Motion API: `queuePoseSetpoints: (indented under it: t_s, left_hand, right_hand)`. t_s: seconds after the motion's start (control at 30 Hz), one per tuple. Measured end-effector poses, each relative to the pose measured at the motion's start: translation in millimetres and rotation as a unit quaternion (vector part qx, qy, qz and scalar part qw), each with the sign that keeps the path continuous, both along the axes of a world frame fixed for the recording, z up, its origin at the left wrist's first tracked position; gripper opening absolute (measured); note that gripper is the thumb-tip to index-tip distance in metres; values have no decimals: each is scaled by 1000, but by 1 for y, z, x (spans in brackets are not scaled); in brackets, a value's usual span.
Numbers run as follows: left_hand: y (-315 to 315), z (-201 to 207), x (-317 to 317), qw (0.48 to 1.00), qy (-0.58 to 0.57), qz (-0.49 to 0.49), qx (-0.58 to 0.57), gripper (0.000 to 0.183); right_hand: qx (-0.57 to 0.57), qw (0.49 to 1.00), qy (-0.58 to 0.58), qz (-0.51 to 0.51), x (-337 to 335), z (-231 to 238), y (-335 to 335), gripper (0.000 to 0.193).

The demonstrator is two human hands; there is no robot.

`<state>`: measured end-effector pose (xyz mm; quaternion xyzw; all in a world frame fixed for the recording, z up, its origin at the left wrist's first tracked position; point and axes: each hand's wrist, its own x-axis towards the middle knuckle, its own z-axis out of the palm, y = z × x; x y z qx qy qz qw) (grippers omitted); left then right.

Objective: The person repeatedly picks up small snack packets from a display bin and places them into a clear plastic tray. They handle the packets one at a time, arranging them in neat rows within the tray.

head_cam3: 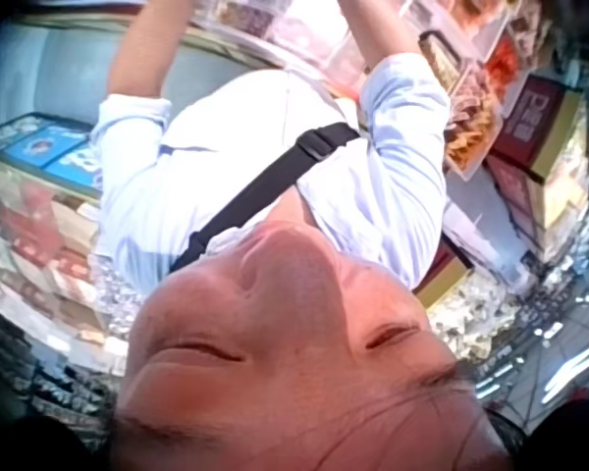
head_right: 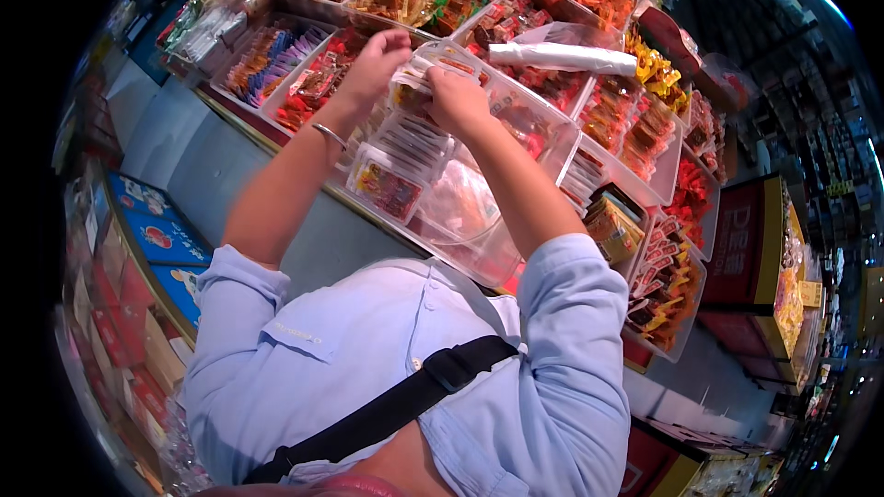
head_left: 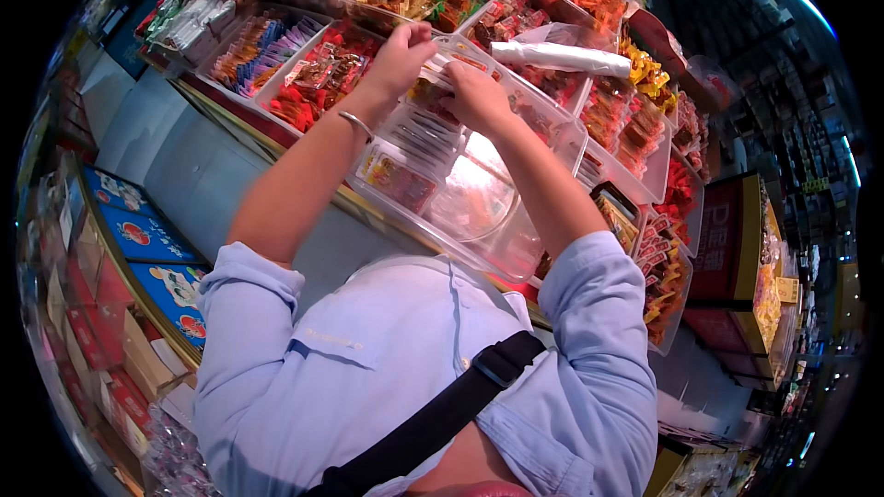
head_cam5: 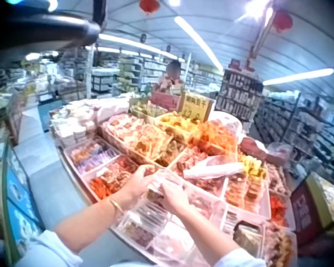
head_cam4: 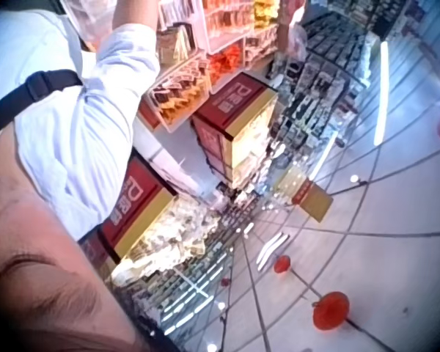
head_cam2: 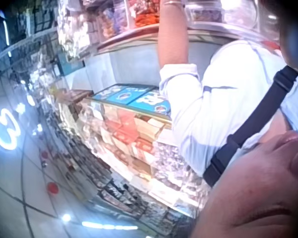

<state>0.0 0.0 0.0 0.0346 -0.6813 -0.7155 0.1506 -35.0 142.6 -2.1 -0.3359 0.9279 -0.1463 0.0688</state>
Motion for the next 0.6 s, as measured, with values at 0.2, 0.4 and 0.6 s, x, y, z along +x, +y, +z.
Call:
queuePoseSetpoints:
  t_s: [0.2,0.4,0.6]
  left_hand:
    - [-9,-51,10,909,21,57,-413,40]
    - [13,-48,19,736,-6,44,-676,70]
    - [18,-35,-2,657,15,-50,-753,76]
  right_hand:
    - [-77,979,183,37,-8,-31,3,62]
    - [-66,960,273,4,-11,-36,20,71]
    - [-116,980,155,44,-46,-48,25,64]
